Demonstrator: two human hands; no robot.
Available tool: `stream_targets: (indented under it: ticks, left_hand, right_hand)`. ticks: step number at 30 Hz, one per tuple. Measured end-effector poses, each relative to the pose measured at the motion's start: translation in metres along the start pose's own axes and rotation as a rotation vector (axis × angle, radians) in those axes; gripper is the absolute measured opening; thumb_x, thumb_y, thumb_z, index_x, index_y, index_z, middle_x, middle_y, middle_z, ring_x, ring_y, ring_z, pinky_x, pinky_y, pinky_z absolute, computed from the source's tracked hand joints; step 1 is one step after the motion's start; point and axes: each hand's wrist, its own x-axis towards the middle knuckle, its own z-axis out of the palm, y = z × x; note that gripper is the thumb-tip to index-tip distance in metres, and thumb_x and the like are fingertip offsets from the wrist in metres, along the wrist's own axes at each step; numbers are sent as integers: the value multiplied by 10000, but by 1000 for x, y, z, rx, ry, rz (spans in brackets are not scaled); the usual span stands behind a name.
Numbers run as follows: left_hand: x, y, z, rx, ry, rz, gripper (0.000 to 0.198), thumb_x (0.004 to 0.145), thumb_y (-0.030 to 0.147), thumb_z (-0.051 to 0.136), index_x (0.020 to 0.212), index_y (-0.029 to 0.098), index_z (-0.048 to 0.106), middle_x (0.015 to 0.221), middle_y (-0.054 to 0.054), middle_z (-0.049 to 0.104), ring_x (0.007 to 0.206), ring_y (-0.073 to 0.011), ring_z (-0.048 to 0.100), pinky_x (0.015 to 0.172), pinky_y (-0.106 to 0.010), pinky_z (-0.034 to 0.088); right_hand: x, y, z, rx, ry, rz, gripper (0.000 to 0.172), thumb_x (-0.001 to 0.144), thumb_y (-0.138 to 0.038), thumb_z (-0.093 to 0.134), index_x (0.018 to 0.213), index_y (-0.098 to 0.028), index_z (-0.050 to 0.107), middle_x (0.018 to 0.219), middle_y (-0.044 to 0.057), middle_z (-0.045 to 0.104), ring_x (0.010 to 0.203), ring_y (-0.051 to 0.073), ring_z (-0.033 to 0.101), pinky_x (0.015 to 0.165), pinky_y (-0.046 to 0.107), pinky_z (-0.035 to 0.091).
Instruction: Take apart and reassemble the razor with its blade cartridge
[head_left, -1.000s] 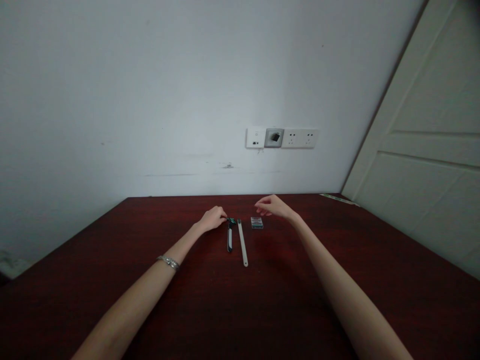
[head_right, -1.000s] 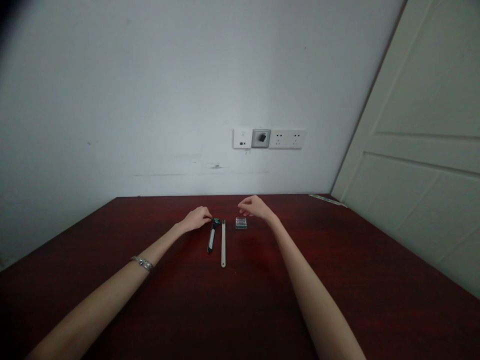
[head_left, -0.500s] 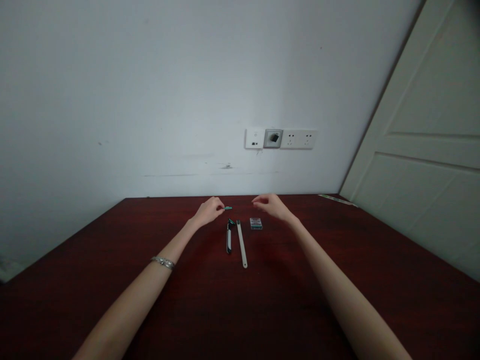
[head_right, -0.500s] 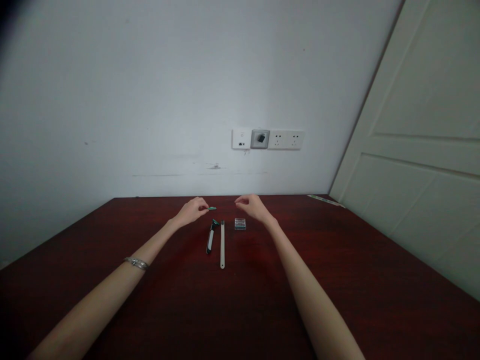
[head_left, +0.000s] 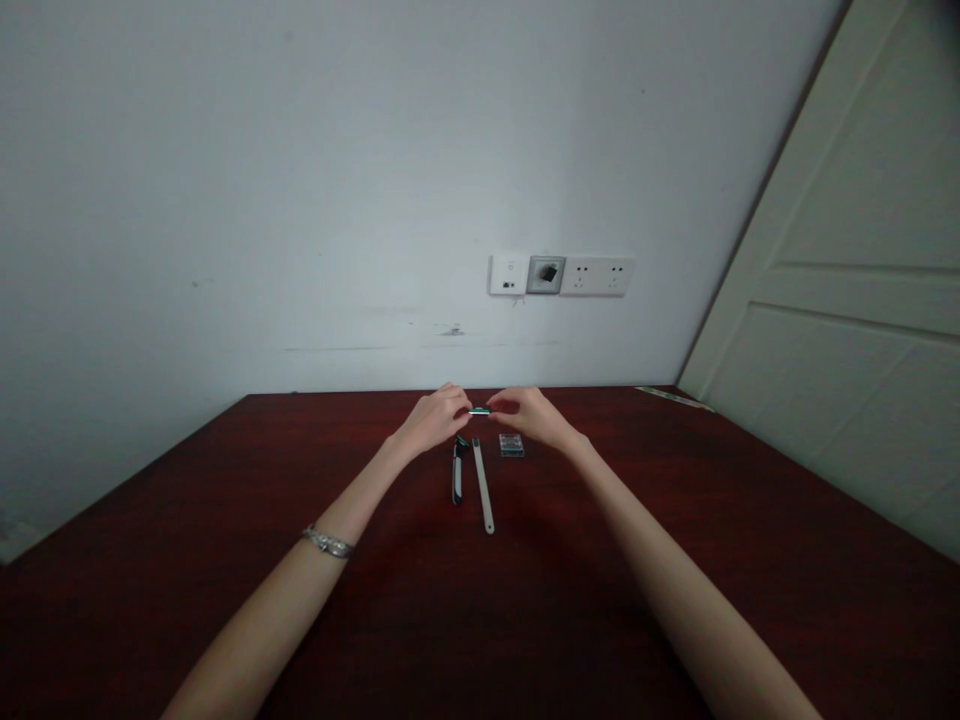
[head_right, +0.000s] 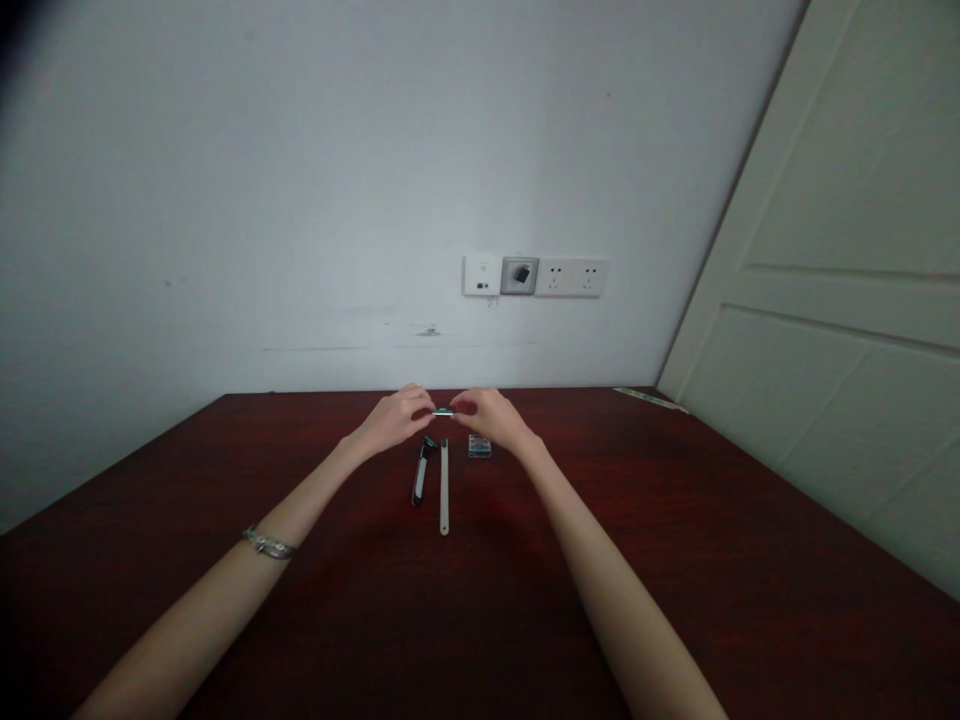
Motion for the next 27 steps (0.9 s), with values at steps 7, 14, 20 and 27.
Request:
stream_targets:
  ticks: [7,14,20,27]
  left_hand:
    - [-2,4,-4,3,0,-2,159,853,222,482,872,152,624,908,-64,601,903,-172,527,683,-254,440]
    - [-1,4,-6,-3,14,8,149,850,225,495,864,151,624,895,-60,603,907,-173,529,729,-269,452]
    - [-1,5,-5,-36,19,9,165,851,235,496,885,156,637,901,-65,606,907,-173,538,756,-284,465]
    - [-2,5,-10,-90,91,-40,304,859,335,510,1098,163,585,1029,-78,590,896,-165,557,763,-287,473]
  right_hand:
    - [-1,-6,0,-82,-4,-10,173,785,-287,603,911,-205,689,922,40,687,797,149,608,702,244,441]
    - [-3,-18,-2,-228,4,-66,157,806,-261,585,922,-212,678,907,28,674,731,119,578,626,214,390]
    - [-4,-21,1,-297,3,-69,146,807,-237,581,917,-212,674,890,28,668,745,124,576,633,219,381]
    - [-5,-4,-9,-288,-2,-7,158,803,-260,580,911,-206,683,873,37,680,775,144,594,660,228,406]
